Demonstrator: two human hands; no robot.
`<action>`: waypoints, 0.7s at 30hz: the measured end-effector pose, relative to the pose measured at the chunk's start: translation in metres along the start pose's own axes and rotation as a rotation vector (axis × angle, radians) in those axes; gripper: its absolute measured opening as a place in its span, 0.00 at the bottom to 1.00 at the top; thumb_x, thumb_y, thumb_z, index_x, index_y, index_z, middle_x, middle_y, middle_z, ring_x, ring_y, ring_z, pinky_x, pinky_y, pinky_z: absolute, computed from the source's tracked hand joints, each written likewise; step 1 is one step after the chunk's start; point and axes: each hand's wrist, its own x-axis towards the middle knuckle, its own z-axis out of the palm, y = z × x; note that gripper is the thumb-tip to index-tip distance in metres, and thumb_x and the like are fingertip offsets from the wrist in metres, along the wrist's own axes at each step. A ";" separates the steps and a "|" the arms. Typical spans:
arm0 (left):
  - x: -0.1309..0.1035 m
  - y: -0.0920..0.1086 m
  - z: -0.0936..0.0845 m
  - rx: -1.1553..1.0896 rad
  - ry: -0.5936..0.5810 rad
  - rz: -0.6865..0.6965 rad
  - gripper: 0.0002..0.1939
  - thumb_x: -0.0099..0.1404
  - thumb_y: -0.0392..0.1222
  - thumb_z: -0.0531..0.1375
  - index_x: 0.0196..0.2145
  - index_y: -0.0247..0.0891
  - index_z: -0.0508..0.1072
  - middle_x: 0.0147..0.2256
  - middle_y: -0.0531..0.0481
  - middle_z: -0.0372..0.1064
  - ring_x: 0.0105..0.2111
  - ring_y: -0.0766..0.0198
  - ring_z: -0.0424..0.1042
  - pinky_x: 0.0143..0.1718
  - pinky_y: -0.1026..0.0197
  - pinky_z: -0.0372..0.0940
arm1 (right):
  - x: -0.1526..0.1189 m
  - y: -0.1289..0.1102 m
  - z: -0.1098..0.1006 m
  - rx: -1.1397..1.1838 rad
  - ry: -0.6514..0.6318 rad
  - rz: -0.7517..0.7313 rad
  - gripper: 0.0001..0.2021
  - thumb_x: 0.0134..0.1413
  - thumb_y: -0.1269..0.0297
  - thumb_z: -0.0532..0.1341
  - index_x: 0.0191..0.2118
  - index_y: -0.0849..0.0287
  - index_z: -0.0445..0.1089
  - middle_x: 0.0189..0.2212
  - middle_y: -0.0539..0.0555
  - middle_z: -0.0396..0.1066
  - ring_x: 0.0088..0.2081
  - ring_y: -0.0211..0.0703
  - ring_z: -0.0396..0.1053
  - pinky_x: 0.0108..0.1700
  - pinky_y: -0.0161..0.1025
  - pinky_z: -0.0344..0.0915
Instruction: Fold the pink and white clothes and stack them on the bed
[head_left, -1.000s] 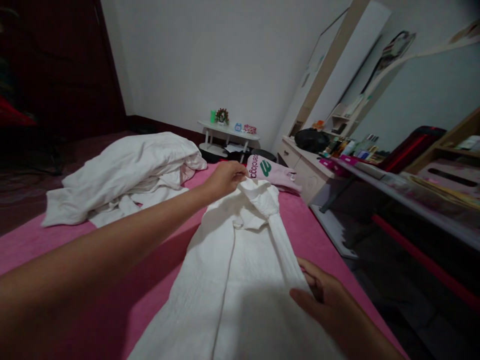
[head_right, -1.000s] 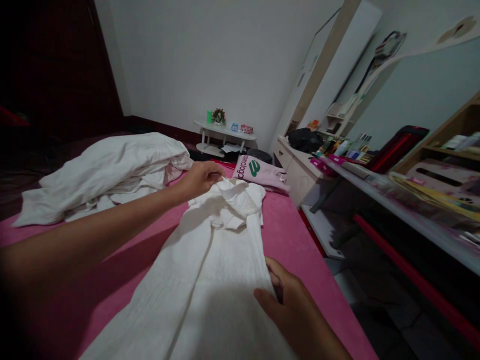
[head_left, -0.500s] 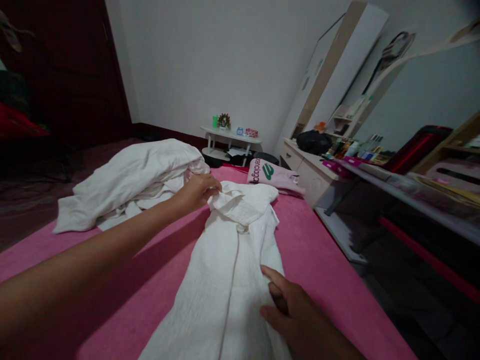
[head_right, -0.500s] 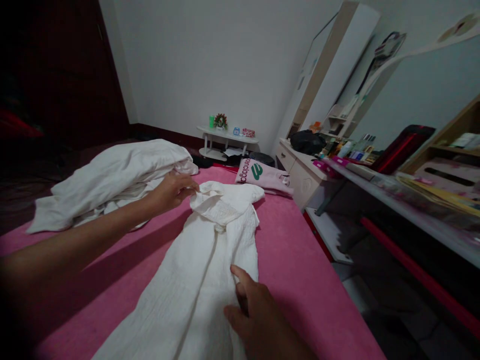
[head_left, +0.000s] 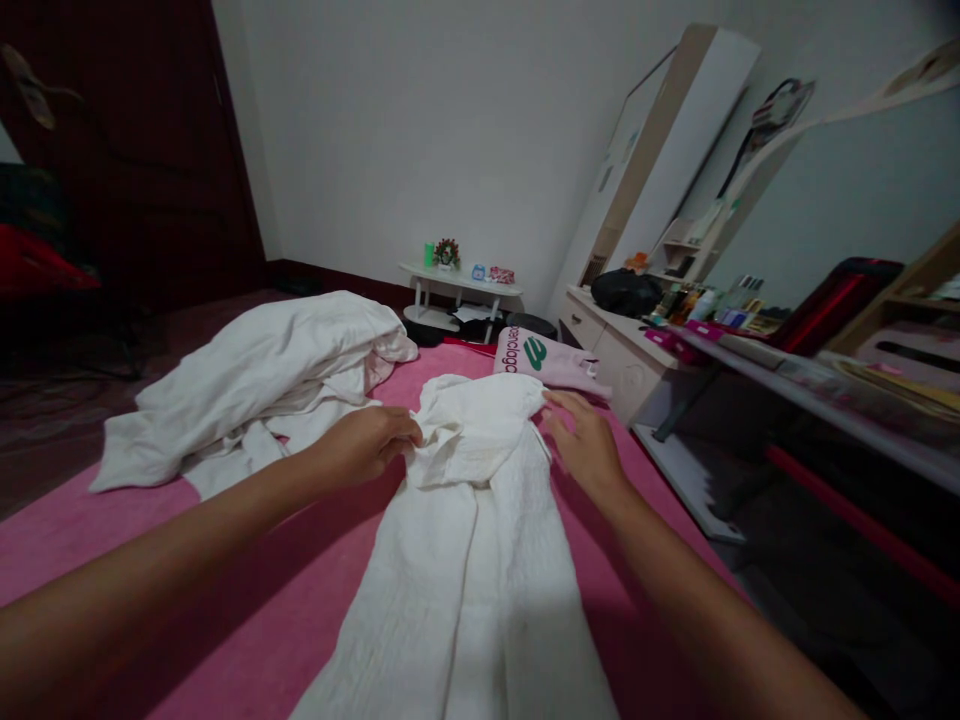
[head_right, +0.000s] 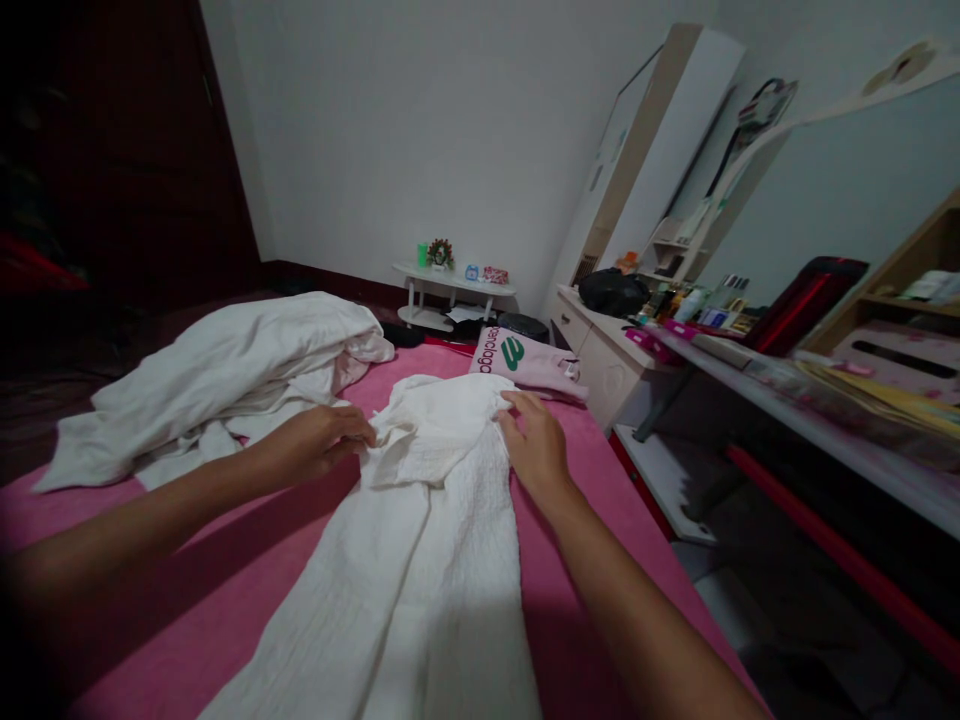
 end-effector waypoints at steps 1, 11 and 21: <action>0.000 0.003 0.000 -0.003 -0.005 -0.004 0.12 0.62 0.32 0.54 0.37 0.41 0.76 0.35 0.49 0.74 0.34 0.62 0.72 0.36 0.63 0.62 | 0.011 0.005 0.011 -0.050 -0.002 -0.010 0.21 0.58 0.60 0.52 0.55 0.60 0.68 0.55 0.60 0.66 0.56 0.49 0.62 0.59 0.45 0.55; -0.007 0.016 0.006 -0.160 -0.111 -0.018 0.09 0.62 0.33 0.56 0.35 0.41 0.75 0.32 0.51 0.73 0.30 0.65 0.69 0.32 0.66 0.60 | 0.038 0.040 0.113 -0.476 -0.671 0.111 0.36 0.59 0.36 0.37 0.68 0.47 0.41 0.69 0.54 0.34 0.68 0.57 0.30 0.63 0.65 0.34; 0.012 0.034 0.031 -0.115 0.167 -0.166 0.32 0.56 0.50 0.65 0.56 0.36 0.66 0.45 0.41 0.72 0.43 0.51 0.70 0.44 0.51 0.64 | 0.042 0.037 0.111 -0.550 -0.723 0.107 0.34 0.62 0.39 0.36 0.69 0.48 0.38 0.70 0.55 0.32 0.68 0.58 0.32 0.62 0.66 0.38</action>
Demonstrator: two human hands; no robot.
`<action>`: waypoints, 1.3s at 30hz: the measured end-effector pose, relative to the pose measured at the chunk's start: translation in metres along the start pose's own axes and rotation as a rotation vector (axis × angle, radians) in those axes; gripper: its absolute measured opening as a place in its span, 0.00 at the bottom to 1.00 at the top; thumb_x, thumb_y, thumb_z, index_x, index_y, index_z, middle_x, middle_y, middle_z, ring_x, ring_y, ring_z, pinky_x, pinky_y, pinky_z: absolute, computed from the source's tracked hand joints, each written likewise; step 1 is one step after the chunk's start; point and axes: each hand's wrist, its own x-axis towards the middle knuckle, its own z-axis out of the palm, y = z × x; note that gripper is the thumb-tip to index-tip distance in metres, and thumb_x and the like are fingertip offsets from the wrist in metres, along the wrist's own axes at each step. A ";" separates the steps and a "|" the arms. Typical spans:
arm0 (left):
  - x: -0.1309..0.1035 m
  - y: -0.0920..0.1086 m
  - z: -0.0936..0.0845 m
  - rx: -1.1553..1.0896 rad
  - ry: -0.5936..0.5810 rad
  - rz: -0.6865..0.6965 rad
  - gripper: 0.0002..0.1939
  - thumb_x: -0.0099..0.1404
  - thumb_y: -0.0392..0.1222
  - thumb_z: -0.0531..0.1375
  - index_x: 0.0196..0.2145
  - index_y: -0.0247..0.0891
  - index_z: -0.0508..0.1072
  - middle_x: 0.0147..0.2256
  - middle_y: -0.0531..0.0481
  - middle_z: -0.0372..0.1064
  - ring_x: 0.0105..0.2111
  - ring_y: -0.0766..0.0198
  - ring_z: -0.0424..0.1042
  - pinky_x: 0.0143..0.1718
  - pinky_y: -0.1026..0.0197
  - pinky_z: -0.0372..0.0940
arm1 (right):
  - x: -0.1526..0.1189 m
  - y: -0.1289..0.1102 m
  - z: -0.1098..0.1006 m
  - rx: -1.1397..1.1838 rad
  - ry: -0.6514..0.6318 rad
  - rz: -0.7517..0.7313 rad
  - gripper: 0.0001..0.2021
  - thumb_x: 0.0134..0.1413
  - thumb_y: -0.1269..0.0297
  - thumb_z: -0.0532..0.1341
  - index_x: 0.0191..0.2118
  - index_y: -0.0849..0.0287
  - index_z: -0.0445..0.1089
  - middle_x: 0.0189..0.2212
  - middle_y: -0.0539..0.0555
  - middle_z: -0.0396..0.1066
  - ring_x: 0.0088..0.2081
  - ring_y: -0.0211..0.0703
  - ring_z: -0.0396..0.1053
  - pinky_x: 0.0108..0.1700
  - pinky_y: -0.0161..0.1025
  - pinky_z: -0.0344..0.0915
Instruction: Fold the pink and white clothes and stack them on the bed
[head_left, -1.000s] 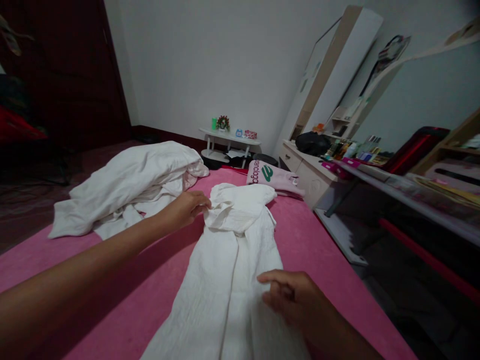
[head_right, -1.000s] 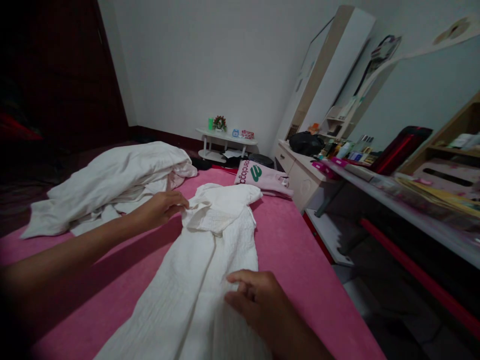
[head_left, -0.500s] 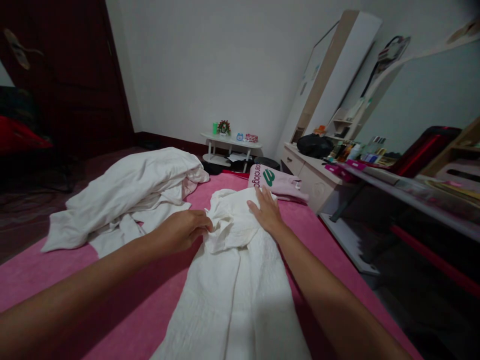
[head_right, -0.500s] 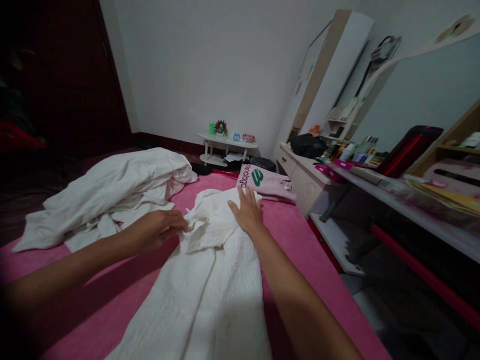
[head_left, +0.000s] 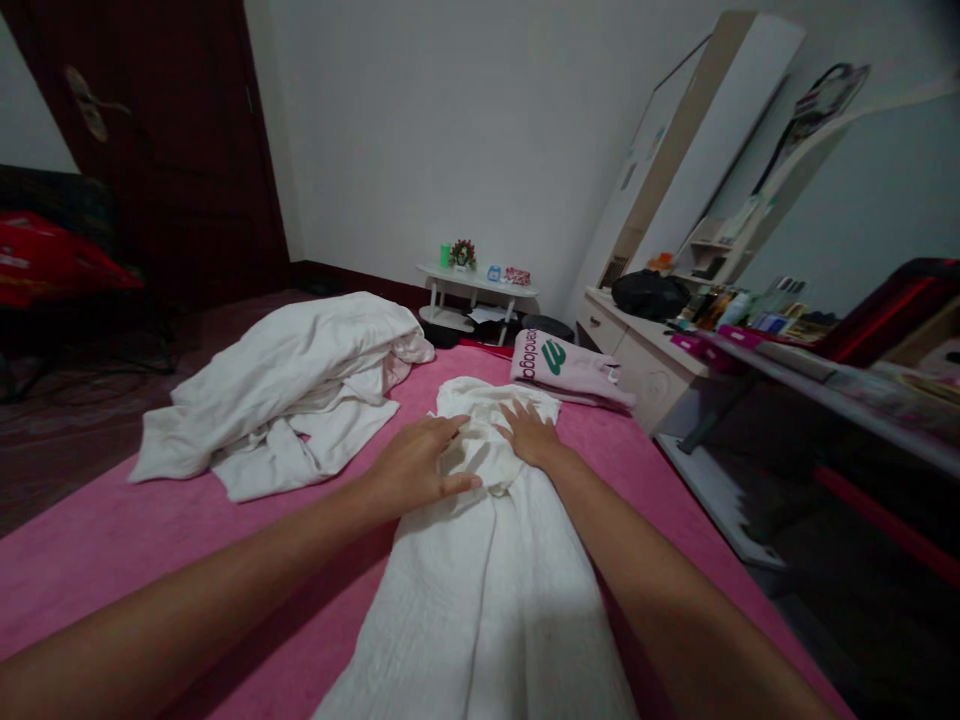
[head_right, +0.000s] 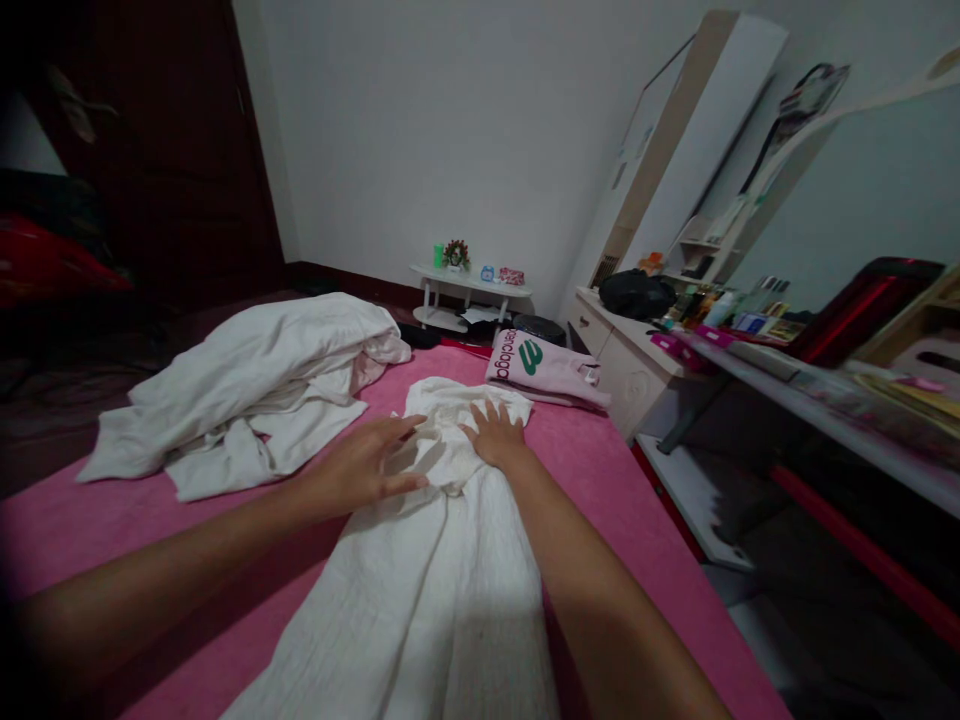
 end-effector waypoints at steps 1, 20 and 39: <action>0.001 0.002 0.006 -0.042 0.025 -0.005 0.30 0.56 0.44 0.65 0.56 0.36 0.66 0.43 0.42 0.72 0.42 0.53 0.71 0.43 0.53 0.65 | -0.001 -0.001 0.001 -0.002 0.009 0.003 0.34 0.62 0.40 0.36 0.69 0.48 0.38 0.70 0.55 0.32 0.68 0.58 0.32 0.62 0.65 0.39; -0.009 0.014 -0.003 -0.181 0.333 0.025 0.02 0.62 0.38 0.61 0.31 0.37 0.73 0.31 0.51 0.69 0.34 0.64 0.67 0.36 0.61 0.61 | -0.068 -0.018 -0.014 0.562 0.632 -0.588 0.16 0.61 0.51 0.51 0.39 0.57 0.69 0.39 0.56 0.70 0.44 0.46 0.66 0.50 0.43 0.59; 0.016 -0.014 -0.004 -0.081 0.195 0.019 0.21 0.54 0.28 0.56 0.45 0.39 0.73 0.34 0.51 0.71 0.33 0.64 0.69 0.35 0.63 0.62 | -0.102 -0.038 -0.016 1.052 0.562 -0.529 0.11 0.45 0.77 0.52 0.27 0.58 0.69 0.27 0.49 0.69 0.33 0.40 0.66 0.38 0.36 0.60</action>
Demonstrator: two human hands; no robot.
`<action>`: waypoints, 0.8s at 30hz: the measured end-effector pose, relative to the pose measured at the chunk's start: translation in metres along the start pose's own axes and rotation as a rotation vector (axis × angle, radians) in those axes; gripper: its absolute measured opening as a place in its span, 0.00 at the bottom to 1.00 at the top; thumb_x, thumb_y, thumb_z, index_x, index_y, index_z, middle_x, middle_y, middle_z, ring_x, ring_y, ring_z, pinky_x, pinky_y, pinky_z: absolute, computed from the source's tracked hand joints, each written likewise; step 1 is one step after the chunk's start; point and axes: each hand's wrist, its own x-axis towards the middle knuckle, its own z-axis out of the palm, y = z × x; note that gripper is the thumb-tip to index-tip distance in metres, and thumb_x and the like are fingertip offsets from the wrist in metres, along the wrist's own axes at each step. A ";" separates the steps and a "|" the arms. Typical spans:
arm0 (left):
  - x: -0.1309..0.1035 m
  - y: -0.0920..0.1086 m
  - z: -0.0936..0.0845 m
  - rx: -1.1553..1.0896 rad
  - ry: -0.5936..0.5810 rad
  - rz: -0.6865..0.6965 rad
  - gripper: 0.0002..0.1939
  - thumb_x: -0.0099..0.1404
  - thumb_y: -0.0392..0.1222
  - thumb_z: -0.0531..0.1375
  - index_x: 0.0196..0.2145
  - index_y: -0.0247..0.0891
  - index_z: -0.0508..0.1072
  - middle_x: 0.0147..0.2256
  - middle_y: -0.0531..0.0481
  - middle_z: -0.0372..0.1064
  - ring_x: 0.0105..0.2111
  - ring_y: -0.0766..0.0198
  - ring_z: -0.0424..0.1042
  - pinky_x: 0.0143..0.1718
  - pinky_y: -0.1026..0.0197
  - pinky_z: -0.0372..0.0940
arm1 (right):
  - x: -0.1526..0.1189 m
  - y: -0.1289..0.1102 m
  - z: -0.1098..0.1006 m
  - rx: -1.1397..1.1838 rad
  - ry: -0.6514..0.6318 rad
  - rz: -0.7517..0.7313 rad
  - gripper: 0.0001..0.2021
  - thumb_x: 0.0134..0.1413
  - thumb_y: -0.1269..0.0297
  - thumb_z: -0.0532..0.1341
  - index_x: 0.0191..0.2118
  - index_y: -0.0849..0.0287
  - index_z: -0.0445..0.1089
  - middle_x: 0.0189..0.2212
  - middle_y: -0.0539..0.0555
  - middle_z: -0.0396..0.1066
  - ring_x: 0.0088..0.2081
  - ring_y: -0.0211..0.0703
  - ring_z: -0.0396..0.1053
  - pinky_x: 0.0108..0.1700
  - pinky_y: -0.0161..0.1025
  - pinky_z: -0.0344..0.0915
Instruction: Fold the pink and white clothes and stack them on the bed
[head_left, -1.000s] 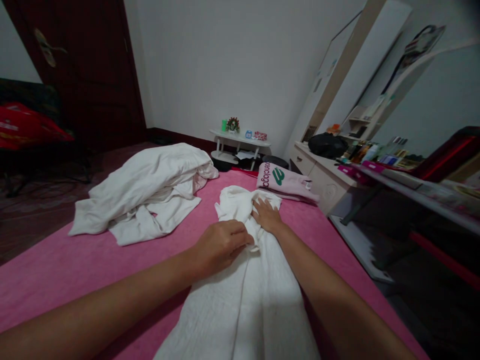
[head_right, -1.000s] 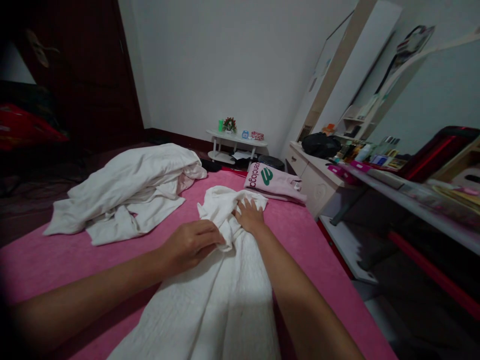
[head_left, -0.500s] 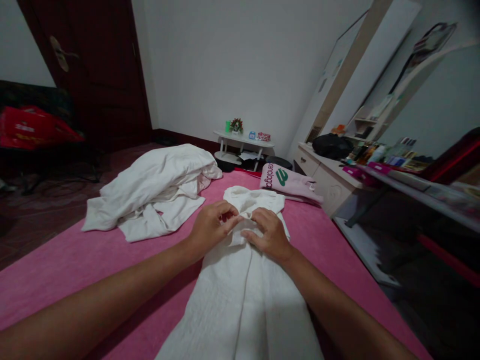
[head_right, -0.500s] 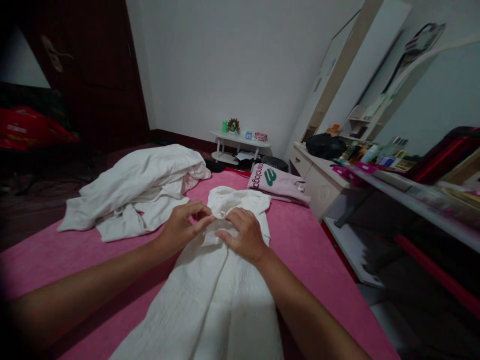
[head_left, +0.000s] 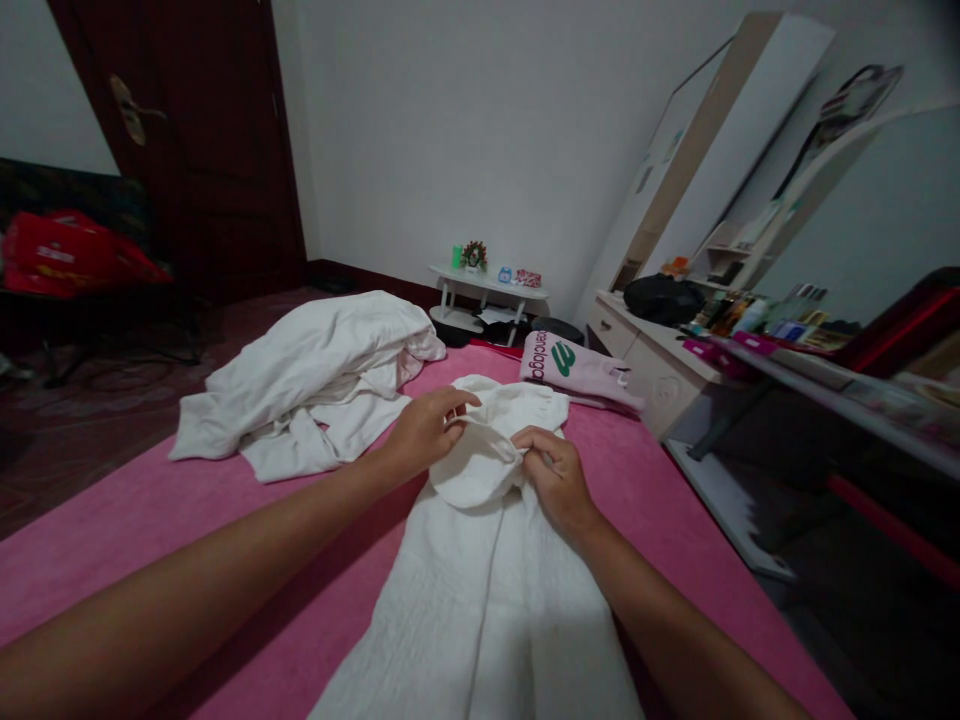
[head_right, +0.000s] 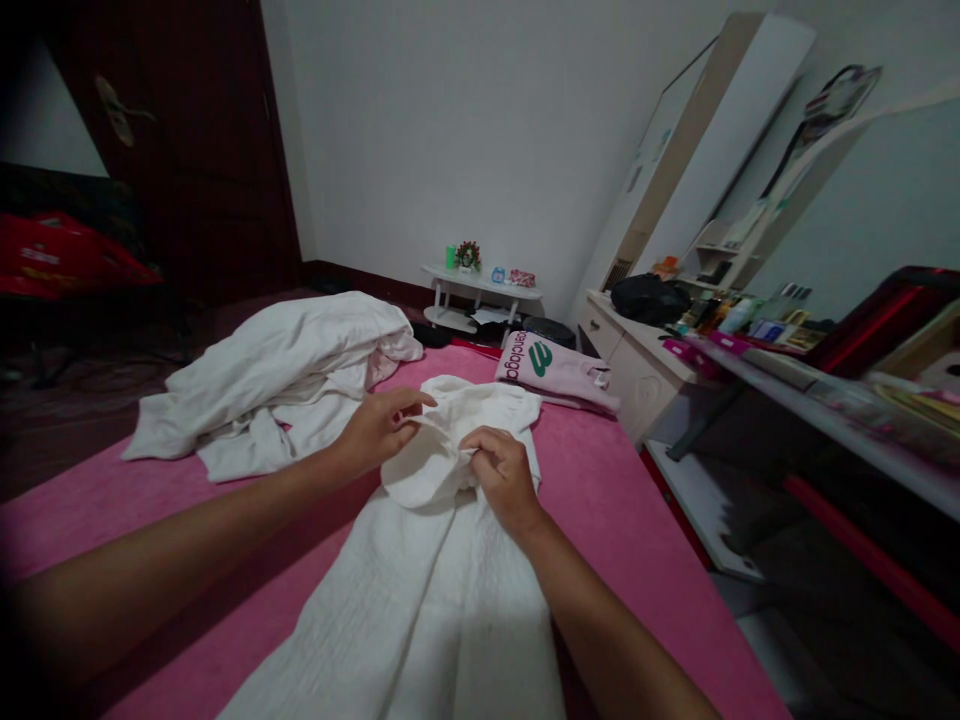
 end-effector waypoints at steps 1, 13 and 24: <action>-0.001 -0.001 -0.001 -0.006 0.026 0.028 0.19 0.53 0.27 0.56 0.41 0.39 0.75 0.34 0.50 0.70 0.33 0.64 0.68 0.34 0.63 0.61 | -0.001 0.001 -0.002 0.003 0.017 -0.002 0.11 0.45 0.77 0.52 0.26 0.58 0.69 0.27 0.49 0.69 0.33 0.40 0.67 0.38 0.37 0.60; -0.050 -0.006 -0.030 0.039 -0.518 0.422 0.19 0.56 0.24 0.54 0.41 0.39 0.75 0.39 0.47 0.73 0.39 0.62 0.72 0.44 0.62 0.64 | -0.033 -0.002 -0.039 -0.391 -0.415 -0.336 0.18 0.50 0.82 0.51 0.38 0.56 0.72 0.38 0.52 0.75 0.41 0.42 0.70 0.46 0.44 0.64; -0.039 -0.024 -0.046 0.228 -0.546 0.711 0.21 0.69 0.35 0.52 0.59 0.43 0.62 0.61 0.39 0.58 0.61 0.55 0.57 0.60 0.50 0.52 | -0.067 0.017 -0.111 -0.918 -0.582 -0.458 0.26 0.61 0.70 0.54 0.64 0.55 0.54 0.64 0.62 0.53 0.64 0.48 0.52 0.60 0.49 0.58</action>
